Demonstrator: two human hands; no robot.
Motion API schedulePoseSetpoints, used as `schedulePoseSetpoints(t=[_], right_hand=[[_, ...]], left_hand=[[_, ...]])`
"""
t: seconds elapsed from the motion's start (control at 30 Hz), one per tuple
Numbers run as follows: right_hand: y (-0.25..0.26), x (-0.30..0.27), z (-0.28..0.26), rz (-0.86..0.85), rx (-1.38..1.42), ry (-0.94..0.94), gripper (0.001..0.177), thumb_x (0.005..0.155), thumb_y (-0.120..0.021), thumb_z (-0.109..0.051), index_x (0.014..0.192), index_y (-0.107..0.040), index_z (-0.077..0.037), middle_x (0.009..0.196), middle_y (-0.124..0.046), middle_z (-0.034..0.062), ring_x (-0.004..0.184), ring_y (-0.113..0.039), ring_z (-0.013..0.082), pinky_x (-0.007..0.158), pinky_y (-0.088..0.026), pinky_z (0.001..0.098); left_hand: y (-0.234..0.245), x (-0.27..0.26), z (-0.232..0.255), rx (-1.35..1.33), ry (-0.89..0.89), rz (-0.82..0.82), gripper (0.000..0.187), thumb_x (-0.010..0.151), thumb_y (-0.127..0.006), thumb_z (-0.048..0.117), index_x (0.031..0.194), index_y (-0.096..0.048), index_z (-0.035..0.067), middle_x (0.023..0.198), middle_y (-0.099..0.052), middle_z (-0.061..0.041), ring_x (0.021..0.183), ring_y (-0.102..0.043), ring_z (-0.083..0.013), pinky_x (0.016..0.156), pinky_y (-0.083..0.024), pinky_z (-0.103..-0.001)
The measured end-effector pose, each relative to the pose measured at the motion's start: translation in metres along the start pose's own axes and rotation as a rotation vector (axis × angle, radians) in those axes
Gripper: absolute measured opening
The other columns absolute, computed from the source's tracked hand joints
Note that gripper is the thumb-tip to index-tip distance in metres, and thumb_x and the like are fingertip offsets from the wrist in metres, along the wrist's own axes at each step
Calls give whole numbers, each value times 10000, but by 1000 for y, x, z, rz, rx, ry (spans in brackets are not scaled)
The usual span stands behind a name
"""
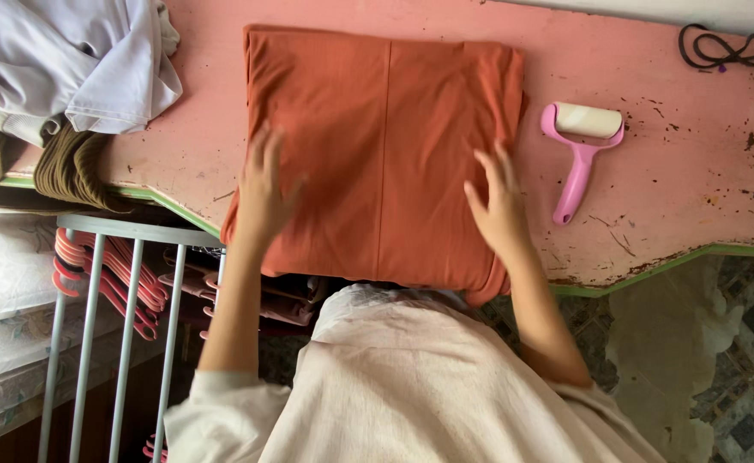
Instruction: The person uses a pink lint roller to remove lint from an orange garment and then a white garment laid on a pink table. After rolling the orange garment, the person picks up a hanger, places the garment on it, and hangs it on a nearby drying rack. The person then lays out the white garment and continues rolling it.
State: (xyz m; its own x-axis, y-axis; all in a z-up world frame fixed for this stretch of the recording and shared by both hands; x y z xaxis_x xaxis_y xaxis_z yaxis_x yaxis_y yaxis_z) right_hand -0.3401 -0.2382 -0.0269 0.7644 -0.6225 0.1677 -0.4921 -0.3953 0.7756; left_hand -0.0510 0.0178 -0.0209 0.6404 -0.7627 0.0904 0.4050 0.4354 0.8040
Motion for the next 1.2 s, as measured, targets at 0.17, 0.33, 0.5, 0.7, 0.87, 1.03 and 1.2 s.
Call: schedulePoseSetpoints(t=[0.17, 0.33, 0.5, 0.7, 0.87, 1.03, 1.2], right_hand=[[-9, -85, -10, 65, -246, -74, 574, 1012, -595, -322, 1515, -457, -84, 1628, -322, 256, 1498, -322, 424, 1195, -290, 590], [-35, -86, 5, 10, -454, -162, 575, 1091, -366, -344, 1609, -383, -95, 1669, -331, 161, 1564, -269, 326, 1229, -60, 667], [-47, -27, 29, -34, -523, -131, 573, 1122, -327, -323, 1616, -332, -33, 1677, -326, 156, 1576, -249, 289, 1199, -38, 726], [-49, 73, 61, 26, -499, -86, 568, 1129, -345, -299, 1631, -315, -36, 1689, -304, 149, 1564, -231, 317, 1177, -107, 736], [-53, 140, 80, 70, -557, -87, 518, 1152, -438, -285, 1624, -361, -88, 1680, -308, 168, 1545, -282, 394, 1209, -211, 673], [-56, 119, 47, 136, -430, -52, 663, 1105, -593, -297, 1657, -281, -104, 1701, -195, 229, 1536, -264, 444, 1226, -220, 624], [-78, 7, -40, -31, -237, 92, 783, 1029, -594, -481, 1647, -179, -239, 1724, -68, 150, 1575, -149, 391, 1283, -154, 596]], left_hand=[[-24, -85, 21, 274, 51, -39, 740, 888, -695, 508, 1540, -448, 258, 1661, -329, -86, 1552, -247, -348, 1200, -47, -706], [-38, -90, 13, 328, 88, -57, 765, 905, -593, 650, 1575, -432, 316, 1705, -250, -69, 1576, -157, -348, 1159, 18, -768], [-48, -39, -1, 385, 13, -64, 845, 897, -596, 730, 1619, -407, 333, 1739, -213, -59, 1602, -121, -332, 1166, 33, -786], [-46, 47, -3, 333, -34, -158, 1372, 489, -695, 939, 1623, -299, 274, 1703, -114, -136, 1566, -12, -368, 1101, 67, -811], [-61, 125, -9, 350, 55, -129, 1376, 525, -687, 952, 1653, -248, 297, 1728, -84, -100, 1586, -3, -333, 1148, 42, -794], [-72, 172, -10, 334, 126, -81, 1299, 592, -673, 959, 1644, -267, 314, 1734, -121, -61, 1595, -32, -324, 1189, 16, -764], [-77, 192, -16, 314, 106, -69, 1256, 637, -677, 941, 1629, -305, 266, 1719, -188, -80, 1593, -89, -331, 1209, 3, -731]])
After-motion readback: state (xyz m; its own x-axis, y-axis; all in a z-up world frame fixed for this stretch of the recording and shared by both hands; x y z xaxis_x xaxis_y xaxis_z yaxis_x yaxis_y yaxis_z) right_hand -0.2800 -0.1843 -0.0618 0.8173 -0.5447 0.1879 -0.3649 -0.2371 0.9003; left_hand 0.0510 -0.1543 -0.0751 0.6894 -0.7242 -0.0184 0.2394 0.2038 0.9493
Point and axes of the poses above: each hand's wrist, its own x-axis towards the middle knuckle, its own y-axis out of the back of the hand, z = x × y, the point moved 4 cm from there along x, towards the middle knuckle
